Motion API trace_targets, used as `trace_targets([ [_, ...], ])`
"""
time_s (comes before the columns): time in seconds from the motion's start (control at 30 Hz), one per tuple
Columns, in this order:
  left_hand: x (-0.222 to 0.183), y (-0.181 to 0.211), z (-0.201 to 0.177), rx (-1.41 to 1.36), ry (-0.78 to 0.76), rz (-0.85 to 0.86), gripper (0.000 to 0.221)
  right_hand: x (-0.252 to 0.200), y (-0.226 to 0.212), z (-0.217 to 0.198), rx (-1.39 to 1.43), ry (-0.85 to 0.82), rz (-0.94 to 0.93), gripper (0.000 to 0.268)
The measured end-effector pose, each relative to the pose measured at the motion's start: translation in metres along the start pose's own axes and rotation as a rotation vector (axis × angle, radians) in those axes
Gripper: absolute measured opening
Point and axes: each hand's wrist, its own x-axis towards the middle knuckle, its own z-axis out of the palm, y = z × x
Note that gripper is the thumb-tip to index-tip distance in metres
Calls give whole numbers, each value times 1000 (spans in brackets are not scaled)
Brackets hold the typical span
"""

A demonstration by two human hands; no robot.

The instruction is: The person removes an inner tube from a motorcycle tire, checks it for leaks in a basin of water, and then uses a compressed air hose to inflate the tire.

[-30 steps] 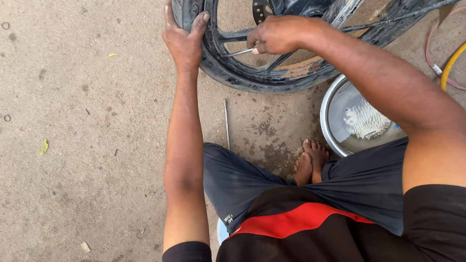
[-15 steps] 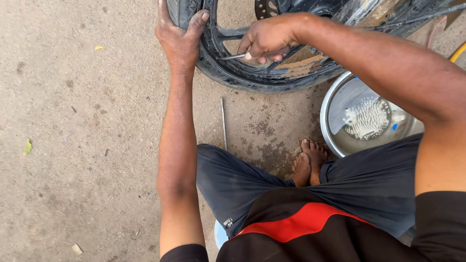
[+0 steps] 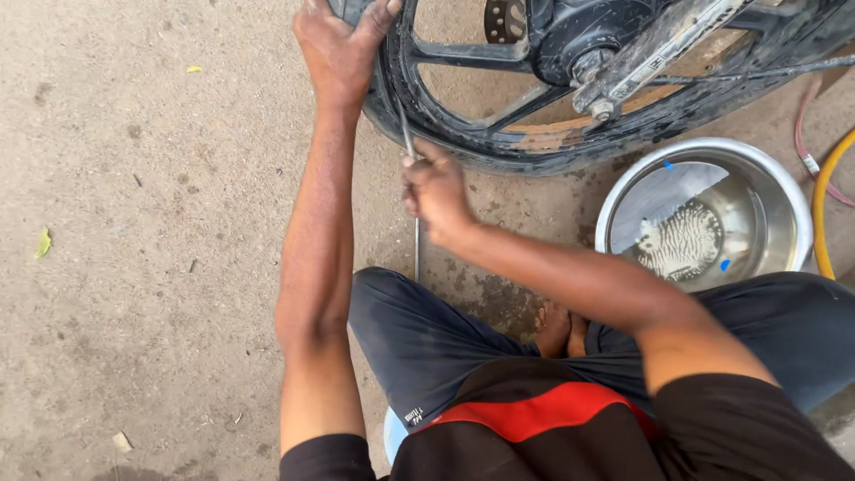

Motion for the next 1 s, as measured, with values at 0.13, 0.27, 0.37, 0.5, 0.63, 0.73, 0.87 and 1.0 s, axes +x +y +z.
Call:
trace_targets([
  [0.13, 14, 21, -7, -157, -49, 77, 75, 51, 101, 66, 301, 100, -163, 27],
  [0.27, 24, 29, -6, -38, -10, 145, 86, 98, 134, 80, -26, 206, -537, 16],
  [0.37, 33, 30, -6, -17, -28, 113, 87, 86, 116, 26, 14, 45, -191, 17],
  [0.5, 32, 43, -16, -99, -113, 213, 84, 74, 92, -9, -309, 35, -309, 28],
  [0.63, 65, 69, -19, -134, -254, 143, 77, 73, 74, -18, -318, -47, -231, 24],
  [0.73, 68, 95, -16, -64, -227, 1, 83, 70, 71, -11, -74, -92, 2, 19],
  [0.87, 75, 123, -14, 38, -182, -62, 87, 45, 93, 23, 24, -259, 116, 15],
  [1.0, 90, 138, -1, 341, -58, 23, 93, 66, 81, 29, -268, -482, -6, 15],
])
